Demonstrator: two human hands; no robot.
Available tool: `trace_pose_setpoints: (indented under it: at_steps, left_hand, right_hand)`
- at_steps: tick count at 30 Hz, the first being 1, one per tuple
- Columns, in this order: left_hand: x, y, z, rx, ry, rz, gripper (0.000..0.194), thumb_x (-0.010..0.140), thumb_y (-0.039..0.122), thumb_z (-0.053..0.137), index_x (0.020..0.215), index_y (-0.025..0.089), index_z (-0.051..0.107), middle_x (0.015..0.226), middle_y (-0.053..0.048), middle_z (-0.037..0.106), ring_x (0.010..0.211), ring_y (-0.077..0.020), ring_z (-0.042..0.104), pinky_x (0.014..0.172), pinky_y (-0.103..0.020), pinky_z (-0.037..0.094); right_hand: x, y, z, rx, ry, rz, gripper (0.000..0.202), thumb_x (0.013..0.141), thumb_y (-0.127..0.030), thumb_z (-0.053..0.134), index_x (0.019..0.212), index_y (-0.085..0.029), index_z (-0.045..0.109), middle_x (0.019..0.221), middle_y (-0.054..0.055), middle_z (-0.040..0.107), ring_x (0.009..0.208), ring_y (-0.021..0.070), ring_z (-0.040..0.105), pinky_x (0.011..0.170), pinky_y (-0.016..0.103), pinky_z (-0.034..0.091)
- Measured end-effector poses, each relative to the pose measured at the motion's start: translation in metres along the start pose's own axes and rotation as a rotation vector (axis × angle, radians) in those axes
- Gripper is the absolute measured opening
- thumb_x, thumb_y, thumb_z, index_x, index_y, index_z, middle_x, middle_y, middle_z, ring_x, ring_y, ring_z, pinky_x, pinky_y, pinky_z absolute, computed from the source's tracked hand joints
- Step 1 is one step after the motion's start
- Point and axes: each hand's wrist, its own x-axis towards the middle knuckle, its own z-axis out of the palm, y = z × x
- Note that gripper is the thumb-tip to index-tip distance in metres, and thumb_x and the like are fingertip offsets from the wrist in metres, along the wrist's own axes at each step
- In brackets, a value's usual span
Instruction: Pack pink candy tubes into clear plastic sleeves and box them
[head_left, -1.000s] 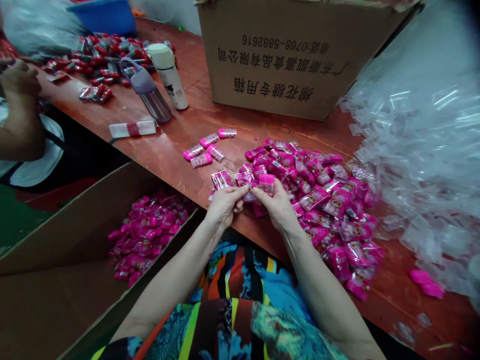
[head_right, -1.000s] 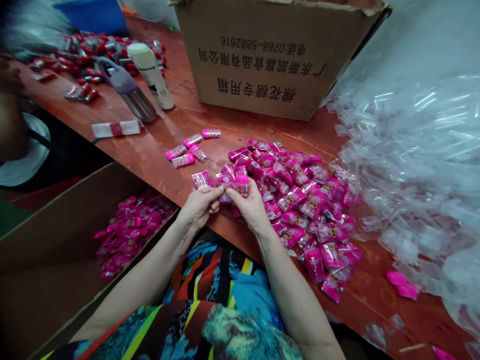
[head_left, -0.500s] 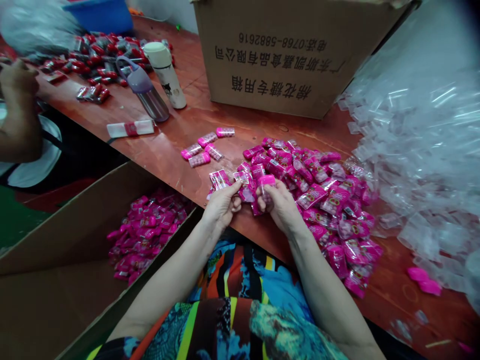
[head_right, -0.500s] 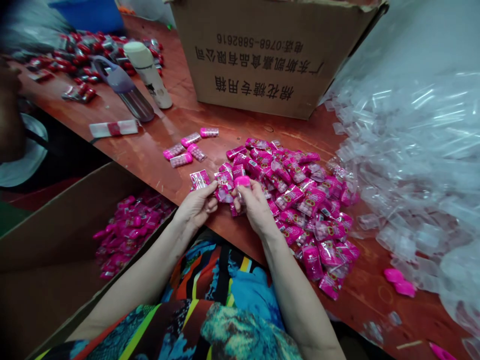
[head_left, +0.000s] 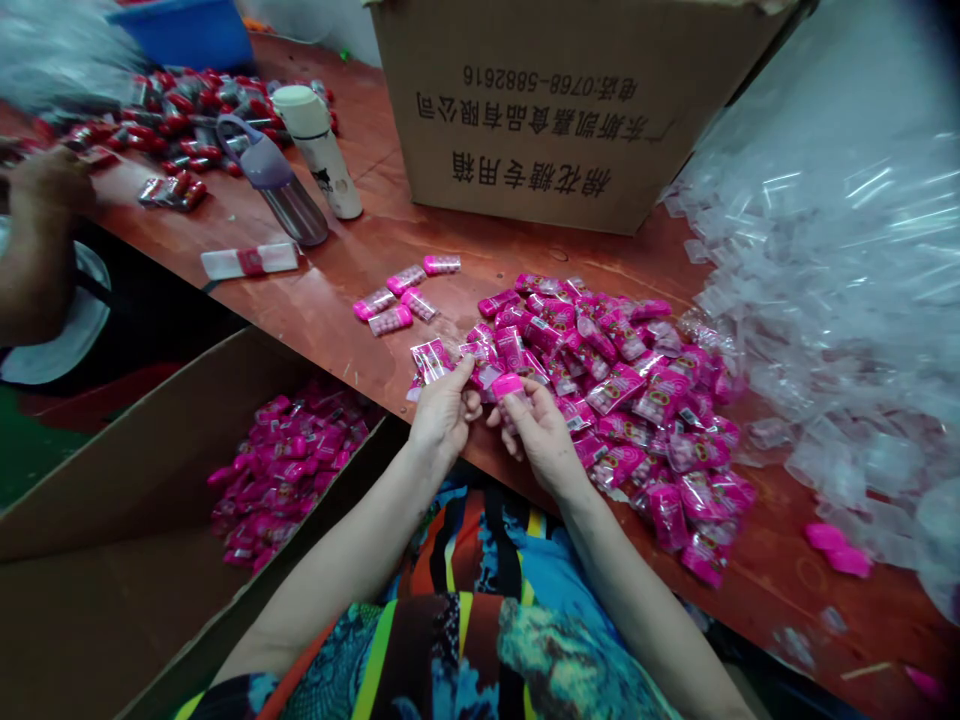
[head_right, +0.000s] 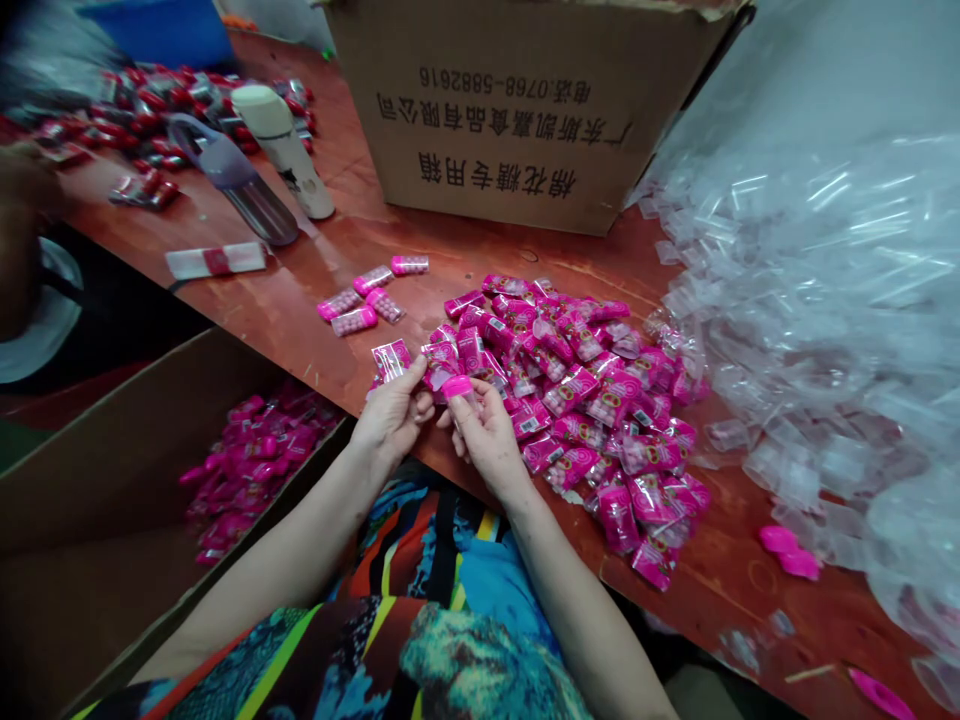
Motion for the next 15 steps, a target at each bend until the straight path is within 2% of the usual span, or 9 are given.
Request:
trace_pose_setpoints:
  at_steps: [7,13,15]
  left_hand:
    - [-0.002,-0.006,-0.002,0.053,-0.027,0.042,0.042,0.072,0.041,0.086,0.064,0.017,0.052,0.040,0.007,0.046,0.035,-0.0054,0.039,0.036,-0.018,0.022]
    - [-0.006,-0.011,-0.002,0.105,-0.173,0.001,0.049,0.070,0.053,0.085,0.063,0.019,0.051,0.039,0.007,0.045,0.030,-0.0075,0.037,0.036,-0.023,0.028]
    - [-0.008,-0.010,-0.004,0.151,-0.242,-0.024,0.050,0.070,0.056,0.084,0.060,0.018,0.052,0.038,0.006,0.044,0.031,-0.0088,0.041,0.038,-0.023,0.030]
  right_hand:
    - [-0.001,-0.003,0.004,0.038,0.052,-0.015,0.056,0.083,-0.057,0.071,0.120,-0.025,0.044,0.067,-0.007,0.063,0.037,0.0064,0.042,0.035,0.018,0.029]
    - [-0.003,0.000,0.007,0.076,0.038,0.055,0.068,0.079,-0.056,0.074,0.130,-0.026,0.041,0.059,-0.010,0.055,0.038,0.0072,0.038,0.035,0.018,0.026]
    - [-0.004,0.001,0.006,0.101,0.026,0.089,0.071,0.079,-0.055,0.075,0.133,-0.025,0.040,0.059,-0.010,0.055,0.039,0.0071,0.038,0.035,0.018,0.025]
